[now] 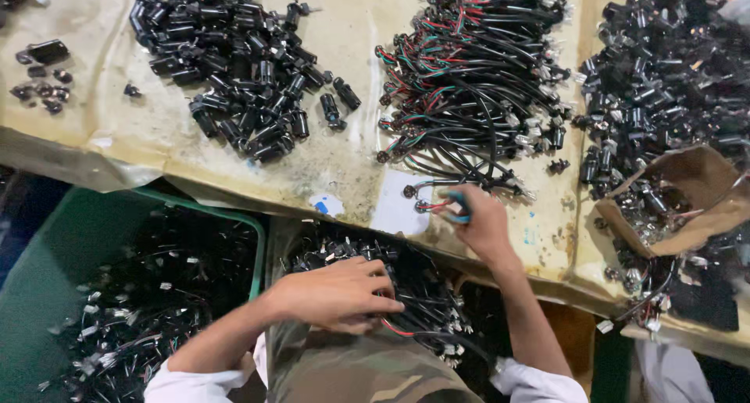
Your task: The person repeatedly picks up small black cylindrical components with attached wires from a table, uses blue-handled wire cutters to trim the wires, and places the components back on the table. The person works continuously at a cluttered workbench with large piles of similar components.
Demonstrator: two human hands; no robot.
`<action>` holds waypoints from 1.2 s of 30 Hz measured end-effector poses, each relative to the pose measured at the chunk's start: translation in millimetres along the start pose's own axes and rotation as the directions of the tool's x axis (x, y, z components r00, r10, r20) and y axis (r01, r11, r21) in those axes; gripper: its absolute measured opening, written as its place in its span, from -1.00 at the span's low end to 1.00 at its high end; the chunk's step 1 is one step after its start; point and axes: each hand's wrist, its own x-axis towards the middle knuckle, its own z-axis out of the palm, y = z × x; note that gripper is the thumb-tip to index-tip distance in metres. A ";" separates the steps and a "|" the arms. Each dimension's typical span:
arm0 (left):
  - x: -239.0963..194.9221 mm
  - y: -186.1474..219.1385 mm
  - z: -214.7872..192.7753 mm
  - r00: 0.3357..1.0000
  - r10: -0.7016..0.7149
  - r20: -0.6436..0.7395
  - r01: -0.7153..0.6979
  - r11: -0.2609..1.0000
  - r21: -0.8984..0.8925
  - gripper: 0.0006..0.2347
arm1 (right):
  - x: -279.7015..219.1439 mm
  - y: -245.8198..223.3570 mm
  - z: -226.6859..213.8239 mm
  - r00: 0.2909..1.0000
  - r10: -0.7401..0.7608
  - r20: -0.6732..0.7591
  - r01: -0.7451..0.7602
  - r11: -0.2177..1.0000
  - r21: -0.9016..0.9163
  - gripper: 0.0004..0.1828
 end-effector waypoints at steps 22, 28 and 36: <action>8.9 -156.4 -18.0 0.471 -0.409 -0.782 0.380 0.893 -0.239 -0.67 | 11.6 -35.1 40.9 0.967 0.089 0.240 -0.054 0.987 -0.148 -0.70; 15.0 -106.4 6.4 0.478 -0.685 -0.550 -0.168 0.543 -0.823 -0.59 | 18.3 -19.7 73.5 0.960 0.226 0.165 -0.190 0.960 -0.205 -0.50; 27.4 -93.5 22.0 0.585 -0.653 -0.481 -0.311 0.366 -0.877 -0.62 | 36.8 -9.7 79.7 0.912 0.302 0.277 -0.221 0.932 -0.287 -0.56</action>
